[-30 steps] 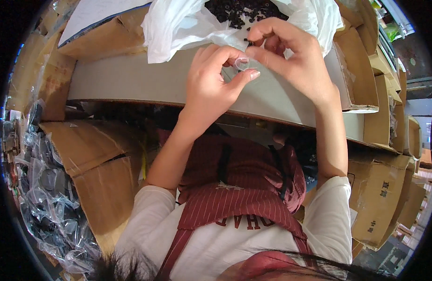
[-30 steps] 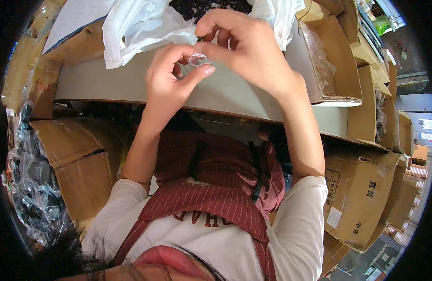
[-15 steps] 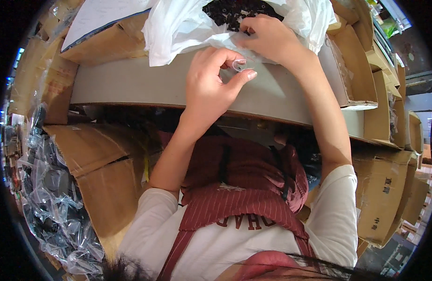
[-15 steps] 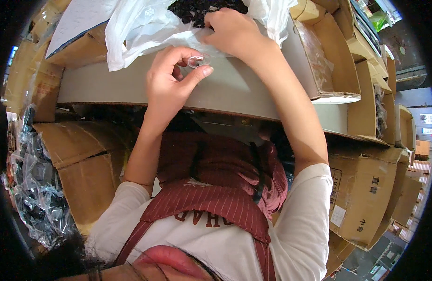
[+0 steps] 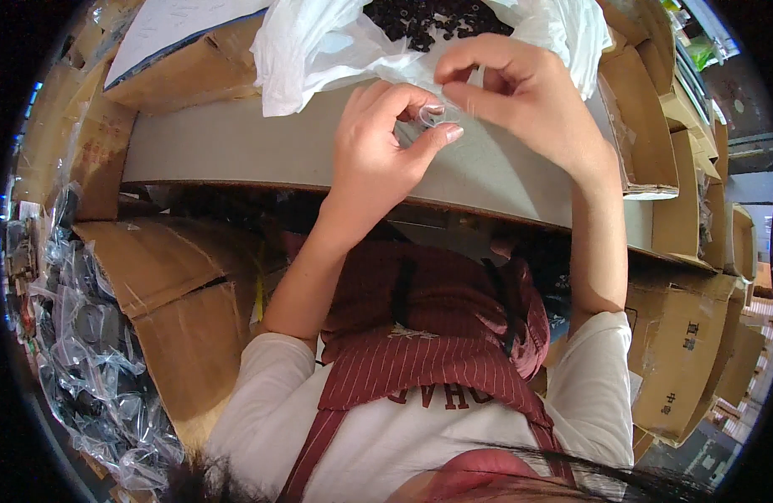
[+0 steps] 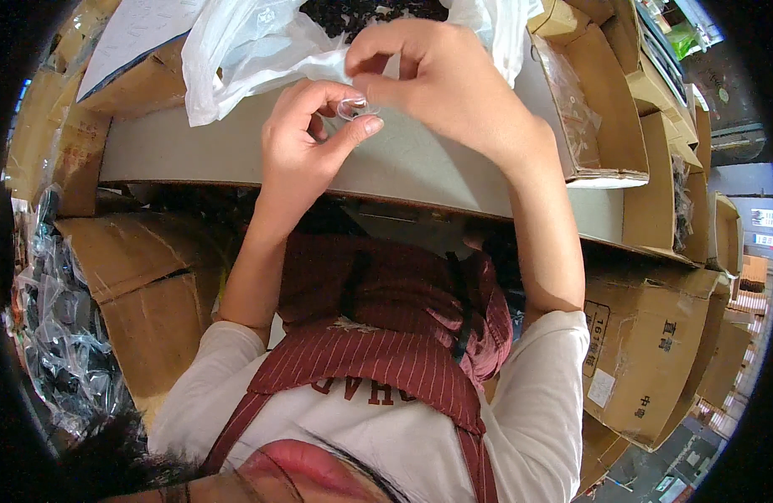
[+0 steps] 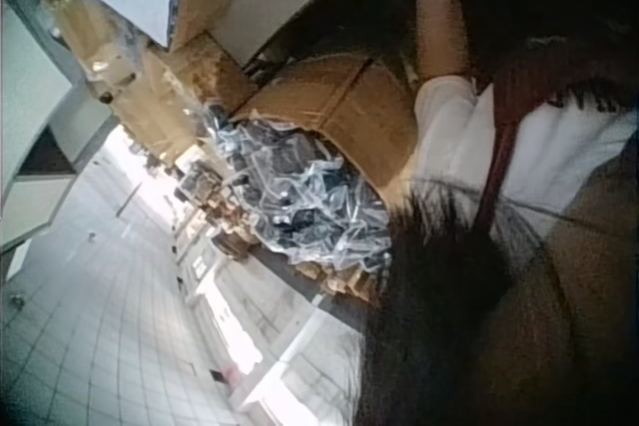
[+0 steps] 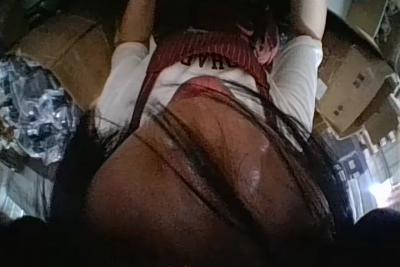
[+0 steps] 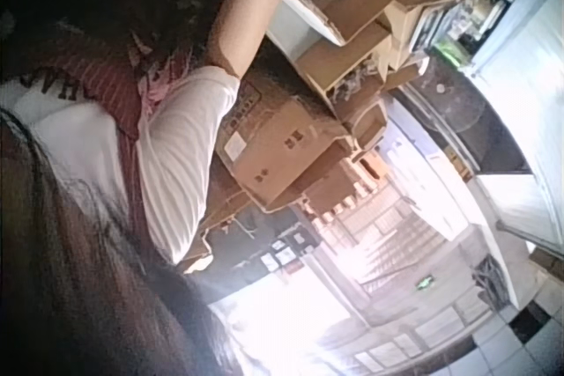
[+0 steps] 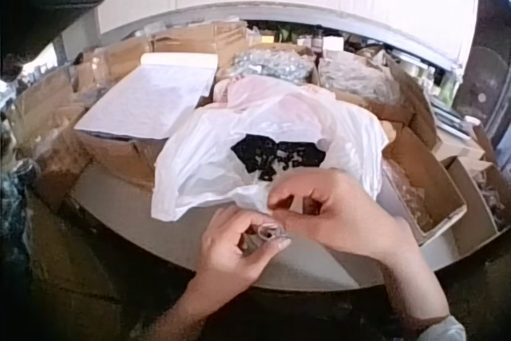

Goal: The person takes small black fasteners from a bag and packs them into small plastic pouches by hand.

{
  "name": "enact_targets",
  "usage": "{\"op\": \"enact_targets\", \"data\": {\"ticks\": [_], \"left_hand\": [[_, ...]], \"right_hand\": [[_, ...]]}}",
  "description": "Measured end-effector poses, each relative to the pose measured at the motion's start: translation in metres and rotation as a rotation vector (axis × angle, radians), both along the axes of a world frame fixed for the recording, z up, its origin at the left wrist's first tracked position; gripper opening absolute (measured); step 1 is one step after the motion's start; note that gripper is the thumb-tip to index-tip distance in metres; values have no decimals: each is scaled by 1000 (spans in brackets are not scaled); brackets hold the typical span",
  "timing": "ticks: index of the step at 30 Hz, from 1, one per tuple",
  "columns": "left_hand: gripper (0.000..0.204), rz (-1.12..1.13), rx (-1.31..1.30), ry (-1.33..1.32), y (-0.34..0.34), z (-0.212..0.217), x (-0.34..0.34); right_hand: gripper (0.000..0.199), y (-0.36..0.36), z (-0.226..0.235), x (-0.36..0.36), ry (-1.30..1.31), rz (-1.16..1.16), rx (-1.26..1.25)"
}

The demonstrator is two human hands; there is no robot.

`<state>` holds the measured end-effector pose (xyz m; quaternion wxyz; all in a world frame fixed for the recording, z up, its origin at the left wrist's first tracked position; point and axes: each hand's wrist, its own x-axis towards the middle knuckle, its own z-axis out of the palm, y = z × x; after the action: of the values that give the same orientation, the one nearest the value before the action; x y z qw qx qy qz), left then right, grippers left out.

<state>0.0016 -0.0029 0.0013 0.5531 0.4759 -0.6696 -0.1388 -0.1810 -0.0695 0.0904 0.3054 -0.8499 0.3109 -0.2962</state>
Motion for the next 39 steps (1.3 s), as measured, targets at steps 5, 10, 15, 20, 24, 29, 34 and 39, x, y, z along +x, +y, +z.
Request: {"op": "enact_targets", "data": {"ticks": [5, 10, 15, 20, 24, 29, 34, 39], "left_hand": [[25, 12, 30, 16, 3, 1, -1], [23, -3, 17, 13, 0, 3, -3], [22, 28, 13, 7, 0, 1, -2], [22, 35, 13, 8, 1, 2, -4], [22, 50, 43, 70, 3, 4, -8], [22, 42, 50, 85, 5, 6, -6], [23, 8, -4, 66, 1, 4, -3], [24, -34, 29, 39, 1, 5, -1]], "right_hand": [[19, -20, -10, -4, 75, -69, -185], [15, -59, -44, -4, 435, -301, -502], [12, -59, -45, 19, 420, -296, -491], [11, -68, -42, 36, 350, -241, -501], [13, -68, -46, 44, 502, -276, -442], [29, -37, -5, 25, 242, -184, -355], [23, 11, 7, 4, 28, -134, -245], [22, 12, -6, -9, -46, -70, -171]]}}
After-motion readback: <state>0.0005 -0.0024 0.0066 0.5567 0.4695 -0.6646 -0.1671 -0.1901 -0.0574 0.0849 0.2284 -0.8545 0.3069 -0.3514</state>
